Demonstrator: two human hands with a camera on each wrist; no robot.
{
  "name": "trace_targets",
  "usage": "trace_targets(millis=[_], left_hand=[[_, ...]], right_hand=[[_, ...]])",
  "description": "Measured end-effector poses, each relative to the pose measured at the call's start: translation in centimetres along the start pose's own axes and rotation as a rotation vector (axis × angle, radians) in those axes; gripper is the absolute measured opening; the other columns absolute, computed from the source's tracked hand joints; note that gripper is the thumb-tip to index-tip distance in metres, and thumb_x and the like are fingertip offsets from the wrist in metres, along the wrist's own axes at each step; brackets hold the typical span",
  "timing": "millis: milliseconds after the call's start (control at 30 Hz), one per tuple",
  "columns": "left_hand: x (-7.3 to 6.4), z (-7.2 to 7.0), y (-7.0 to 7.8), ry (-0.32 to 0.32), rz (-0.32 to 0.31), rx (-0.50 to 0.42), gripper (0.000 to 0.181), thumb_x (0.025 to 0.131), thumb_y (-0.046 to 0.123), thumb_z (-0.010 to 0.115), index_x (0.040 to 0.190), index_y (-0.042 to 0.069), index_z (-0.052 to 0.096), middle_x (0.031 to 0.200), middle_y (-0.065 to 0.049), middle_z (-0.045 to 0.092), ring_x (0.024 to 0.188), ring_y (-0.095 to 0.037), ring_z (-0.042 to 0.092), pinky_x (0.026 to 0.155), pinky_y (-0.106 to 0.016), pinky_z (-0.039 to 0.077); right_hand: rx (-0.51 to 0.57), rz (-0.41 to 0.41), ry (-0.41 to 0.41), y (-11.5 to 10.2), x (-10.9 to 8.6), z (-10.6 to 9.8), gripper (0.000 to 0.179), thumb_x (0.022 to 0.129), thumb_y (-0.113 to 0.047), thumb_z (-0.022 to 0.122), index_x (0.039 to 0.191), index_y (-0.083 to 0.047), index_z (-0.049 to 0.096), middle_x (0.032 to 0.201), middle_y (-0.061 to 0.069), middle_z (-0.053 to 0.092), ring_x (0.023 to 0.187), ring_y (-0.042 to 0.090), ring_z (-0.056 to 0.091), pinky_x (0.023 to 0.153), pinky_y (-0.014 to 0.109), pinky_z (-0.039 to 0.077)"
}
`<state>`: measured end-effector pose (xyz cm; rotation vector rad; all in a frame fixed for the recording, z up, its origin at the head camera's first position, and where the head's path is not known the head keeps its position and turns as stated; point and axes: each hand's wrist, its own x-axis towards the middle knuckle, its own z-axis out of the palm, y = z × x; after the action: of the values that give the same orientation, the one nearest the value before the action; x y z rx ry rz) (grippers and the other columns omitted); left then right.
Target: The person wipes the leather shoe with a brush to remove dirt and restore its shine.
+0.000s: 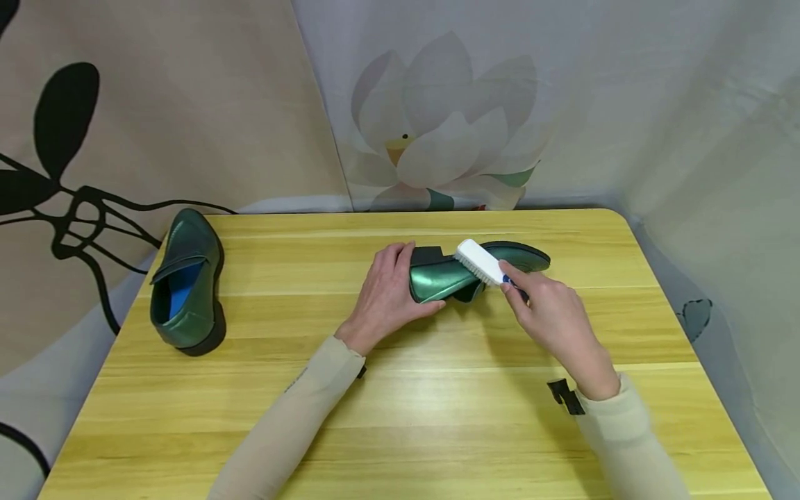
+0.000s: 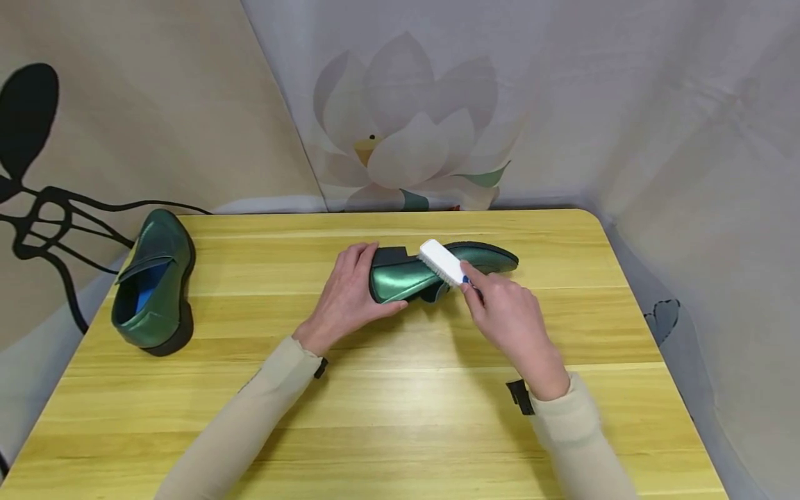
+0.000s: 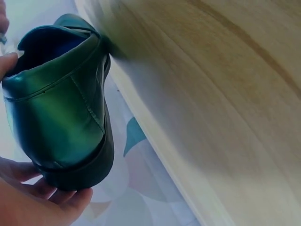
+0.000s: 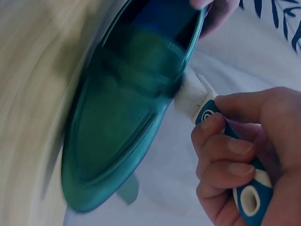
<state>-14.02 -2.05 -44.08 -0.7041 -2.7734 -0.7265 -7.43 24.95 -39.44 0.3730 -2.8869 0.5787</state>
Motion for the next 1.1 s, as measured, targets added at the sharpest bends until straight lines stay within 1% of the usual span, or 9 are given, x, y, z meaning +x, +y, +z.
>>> trace_targets(millis=[267, 467, 533, 600, 667, 733, 933, 1000, 1100], left_hand=[[-0.1, 0.0, 0.0, -0.005, 0.005, 0.014, 0.114, 0.072, 0.06, 0.089, 0.152, -0.005, 0.043, 0.143, -0.022, 0.049, 0.129, -0.036, 0.048, 0.11, -0.047, 0.043], [0.0, 0.1, -0.1, 0.022, 0.031, 0.039, 0.113, 0.071, 0.061, 0.089, 0.15, -0.006, 0.045, 0.141, -0.023, 0.051, 0.128, -0.037, 0.05, 0.109, -0.047, 0.044], [0.0, 0.1, -0.1, 0.018, 0.025, 0.036, 0.113, 0.071, 0.061, 0.089, 0.15, -0.006, 0.045, 0.141, -0.023, 0.05, 0.127, -0.037, 0.05, 0.109, -0.047, 0.044], [-0.1, 0.0, -0.1, 0.008, 0.013, 0.029, 0.113, 0.071, 0.061, 0.089, 0.151, -0.005, 0.044, 0.142, -0.023, 0.05, 0.127, -0.037, 0.049, 0.109, -0.047, 0.044], [-0.1, 0.0, -0.1, 0.0, 0.003, 0.024, 0.113, 0.071, 0.062, 0.088, 0.151, -0.005, 0.043, 0.142, -0.022, 0.049, 0.127, -0.036, 0.049, 0.109, -0.047, 0.044], [-0.1, 0.0, -0.1, 0.004, 0.002, 0.023, 0.113, 0.071, 0.061, 0.088, 0.151, -0.005, 0.043, 0.142, -0.022, 0.049, 0.127, -0.036, 0.049, 0.108, -0.047, 0.044], [-0.1, 0.0, -0.2, 0.034, 0.036, 0.032, 0.113, 0.07, 0.056, 0.092, 0.15, -0.007, 0.044, 0.141, -0.024, 0.05, 0.127, -0.038, 0.049, 0.108, -0.048, 0.044], [-0.1, 0.1, -0.2, 0.029, 0.034, 0.03, 0.113, 0.07, 0.056, 0.092, 0.15, -0.007, 0.044, 0.141, -0.024, 0.05, 0.127, -0.038, 0.049, 0.108, -0.048, 0.044], [-0.2, 0.1, -0.1, 0.02, 0.018, 0.02, 0.113, 0.07, 0.058, 0.091, 0.151, -0.006, 0.043, 0.142, -0.023, 0.049, 0.127, -0.037, 0.049, 0.108, -0.047, 0.044]], right_hand=[[0.005, -0.119, -0.048, -2.6, 0.2, 0.7, 0.04, 0.102, -0.02, 0.067, 0.141, -0.008, 0.066, 0.076, 0.004, 0.063, 0.055, 0.013, 0.044, 0.049, 0.03, 0.037], [0.05, -0.205, -0.026, -3.2, -0.1, 1.3, 0.041, 0.101, -0.022, 0.069, 0.14, -0.009, 0.066, 0.078, 0.003, 0.063, 0.055, 0.011, 0.045, 0.049, 0.028, 0.038], [0.049, -0.209, -0.012, -2.9, -0.2, 1.4, 0.041, 0.101, -0.021, 0.069, 0.14, -0.009, 0.066, 0.083, 0.006, 0.068, 0.058, 0.013, 0.051, 0.05, 0.03, 0.042], [0.055, -0.189, 0.008, -2.5, -0.3, 1.4, 0.041, 0.101, -0.019, 0.069, 0.14, -0.009, 0.066, 0.091, 0.01, 0.072, 0.062, 0.016, 0.055, 0.053, 0.033, 0.045], [0.06, -0.165, 0.031, -1.9, -0.4, 1.6, 0.041, 0.1, -0.017, 0.07, 0.14, -0.009, 0.067, 0.099, 0.012, 0.075, 0.065, 0.019, 0.057, 0.056, 0.036, 0.046], [0.077, -0.159, 0.051, -1.7, -0.4, 1.7, 0.041, 0.099, -0.015, 0.071, 0.139, -0.009, 0.067, 0.1, 0.013, 0.075, 0.066, 0.02, 0.057, 0.057, 0.036, 0.046], [0.135, -0.277, 0.038, -2.1, -0.4, 2.5, 0.043, 0.097, -0.015, 0.074, 0.139, -0.008, 0.067, 0.09, 0.007, 0.071, 0.061, 0.012, 0.052, 0.054, 0.029, 0.043], [0.119, -0.269, 0.04, -2.3, -0.3, 2.5, 0.042, 0.098, -0.016, 0.073, 0.138, -0.009, 0.067, 0.083, 0.004, 0.068, 0.058, 0.011, 0.047, 0.052, 0.028, 0.041], [0.071, -0.206, 0.045, -2.2, 0.0, 2.4, 0.041, 0.099, -0.019, 0.071, 0.139, -0.009, 0.067, 0.075, 0.002, 0.061, 0.055, 0.011, 0.043, 0.049, 0.028, 0.037]])
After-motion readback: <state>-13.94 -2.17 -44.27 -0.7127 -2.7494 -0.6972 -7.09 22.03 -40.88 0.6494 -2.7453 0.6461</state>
